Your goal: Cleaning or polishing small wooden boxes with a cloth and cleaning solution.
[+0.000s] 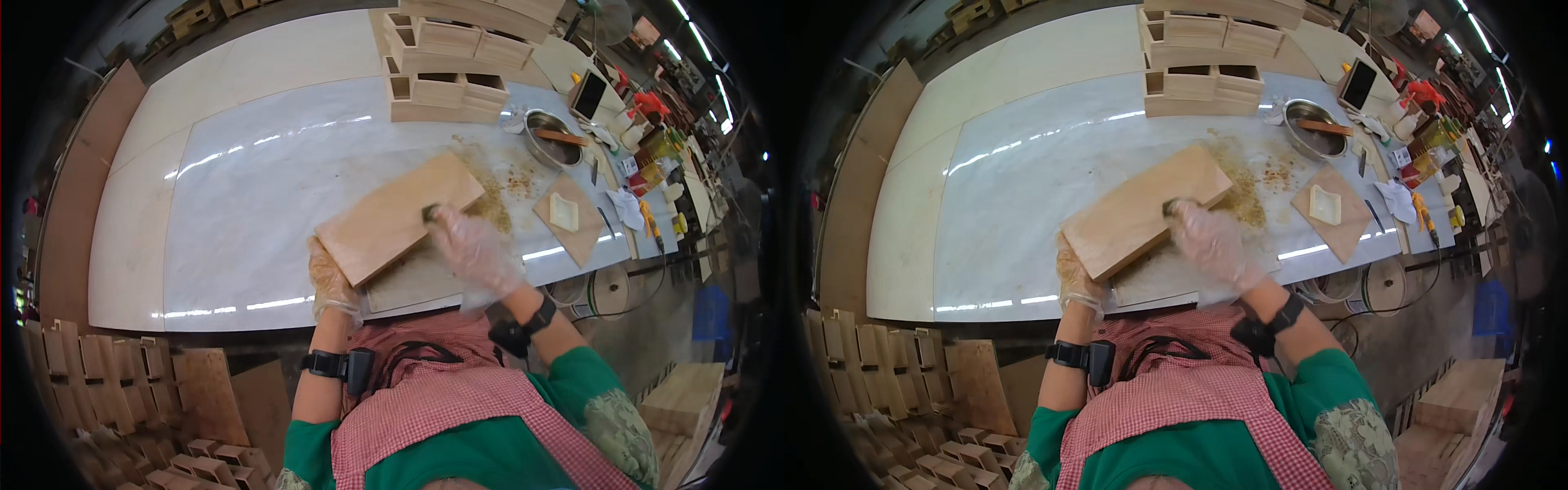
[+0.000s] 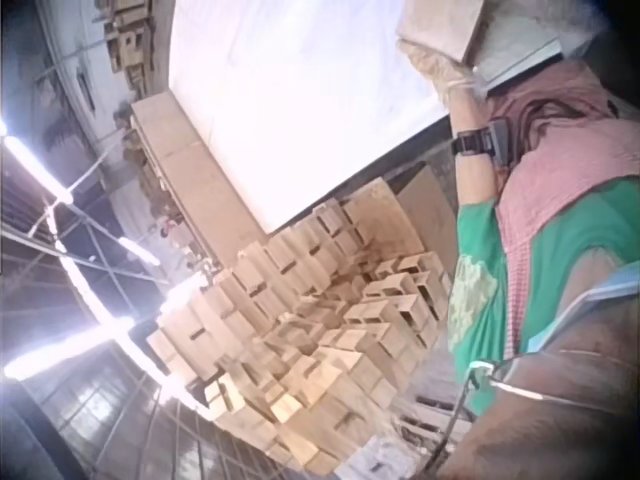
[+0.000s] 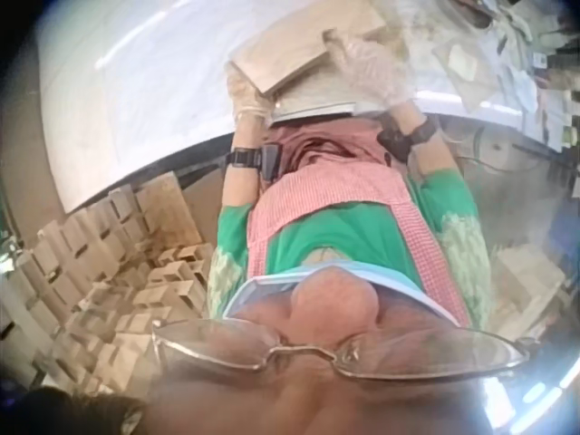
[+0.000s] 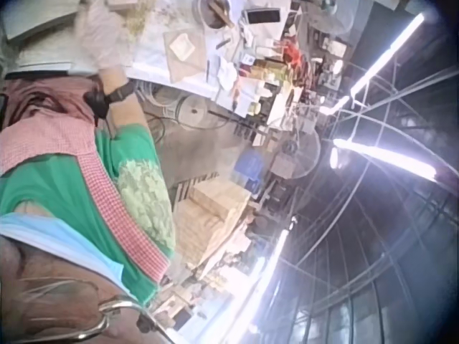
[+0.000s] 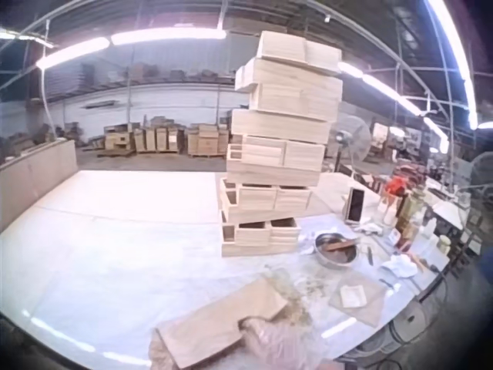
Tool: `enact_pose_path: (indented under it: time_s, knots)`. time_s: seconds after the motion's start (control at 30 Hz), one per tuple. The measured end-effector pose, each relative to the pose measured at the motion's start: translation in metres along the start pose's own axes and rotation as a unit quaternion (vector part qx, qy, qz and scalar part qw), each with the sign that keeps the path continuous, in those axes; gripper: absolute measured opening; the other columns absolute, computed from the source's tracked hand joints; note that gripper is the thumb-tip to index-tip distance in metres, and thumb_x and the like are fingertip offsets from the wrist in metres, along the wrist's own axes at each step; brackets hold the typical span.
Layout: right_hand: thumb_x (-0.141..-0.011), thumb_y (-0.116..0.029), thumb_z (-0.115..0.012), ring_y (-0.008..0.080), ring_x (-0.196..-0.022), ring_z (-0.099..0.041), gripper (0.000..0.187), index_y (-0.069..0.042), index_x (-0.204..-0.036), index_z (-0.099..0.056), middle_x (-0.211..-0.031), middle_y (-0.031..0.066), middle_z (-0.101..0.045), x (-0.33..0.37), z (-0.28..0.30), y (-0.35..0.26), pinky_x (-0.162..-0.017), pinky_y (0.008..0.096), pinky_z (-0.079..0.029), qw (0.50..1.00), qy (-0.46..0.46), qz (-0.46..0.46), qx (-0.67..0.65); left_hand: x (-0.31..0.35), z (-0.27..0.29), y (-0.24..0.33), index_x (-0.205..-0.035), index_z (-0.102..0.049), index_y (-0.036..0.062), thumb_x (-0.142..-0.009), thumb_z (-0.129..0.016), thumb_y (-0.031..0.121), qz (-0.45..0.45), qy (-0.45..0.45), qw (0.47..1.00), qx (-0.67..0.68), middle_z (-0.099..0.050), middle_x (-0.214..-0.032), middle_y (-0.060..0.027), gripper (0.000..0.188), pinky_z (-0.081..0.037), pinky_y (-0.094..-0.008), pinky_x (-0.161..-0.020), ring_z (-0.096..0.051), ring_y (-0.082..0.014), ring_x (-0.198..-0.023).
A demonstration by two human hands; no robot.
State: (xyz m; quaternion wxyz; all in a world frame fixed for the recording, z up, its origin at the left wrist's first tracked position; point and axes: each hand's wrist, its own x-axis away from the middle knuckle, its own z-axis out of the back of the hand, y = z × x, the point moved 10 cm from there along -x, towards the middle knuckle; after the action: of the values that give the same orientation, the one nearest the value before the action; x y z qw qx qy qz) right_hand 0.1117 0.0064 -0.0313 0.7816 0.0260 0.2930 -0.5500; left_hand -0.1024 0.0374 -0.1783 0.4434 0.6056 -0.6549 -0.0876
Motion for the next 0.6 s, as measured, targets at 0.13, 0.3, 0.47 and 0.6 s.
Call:
enact_pose_path:
  time_s: [0.13, 0.3, 0.47, 0.6]
  knots:
    - [-0.087, -0.021, -0.059, 0.032, -0.061, -0.063, 0.021, -0.01, -0.105, -0.059, -0.073, 0.0147, -0.064, -0.025, 0.009, 0.093, -0.053, 0.0405, -0.049, 0.988, 0.02, -0.094, 0.121, 0.003, -0.004, 0.008, -0.112, -0.059, 0.0053, -0.099, -0.033, 0.051, -0.027, 0.0, 0.999, -0.038, -0.068, -0.1, -0.0095, 0.055, -0.056, -0.0329, -0.075, -0.067, -0.0225, -0.086]
    - [-0.089, -0.022, -0.058, 0.0346, -0.062, -0.063, 0.022, -0.011, -0.108, -0.057, -0.078, 0.0173, -0.065, -0.006, 0.001, 0.073, -0.055, 0.0427, -0.05, 0.993, 0.003, -0.076, 0.089, 0.006, 0.0, 0.011, -0.117, -0.058, 0.004, -0.099, -0.032, 0.05, -0.035, 0.042, 0.995, -0.077, -0.068, -0.104, -0.0104, 0.056, -0.055, -0.033, -0.076, -0.067, -0.0232, -0.088]
    - [-0.089, -0.024, -0.056, 0.0286, -0.061, -0.065, 0.017, -0.009, -0.098, -0.057, -0.066, 0.0126, -0.062, -0.03, 0.007, 0.08, -0.05, 0.0377, -0.049, 0.993, 0.079, -0.053, 0.067, 0.002, 0.006, 0.008, -0.119, -0.057, 0.0034, -0.101, -0.03, 0.049, -0.06, 0.003, 0.996, -0.071, -0.067, -0.107, -0.0112, 0.056, -0.056, -0.0343, -0.077, -0.067, -0.0248, -0.09]
    - [-0.09, -0.018, -0.053, 0.03, -0.058, -0.062, 0.017, -0.007, -0.102, -0.056, -0.067, 0.0126, -0.059, -0.064, -0.039, 0.019, -0.05, 0.0379, -0.049, 0.994, -0.017, 0.086, -0.068, -0.007, -0.005, -0.011, -0.119, -0.056, 0.002, -0.101, -0.031, 0.049, 0.009, -0.005, 0.997, 0.075, -0.067, -0.106, -0.0111, 0.057, -0.056, -0.0354, -0.075, -0.067, -0.0238, -0.089]
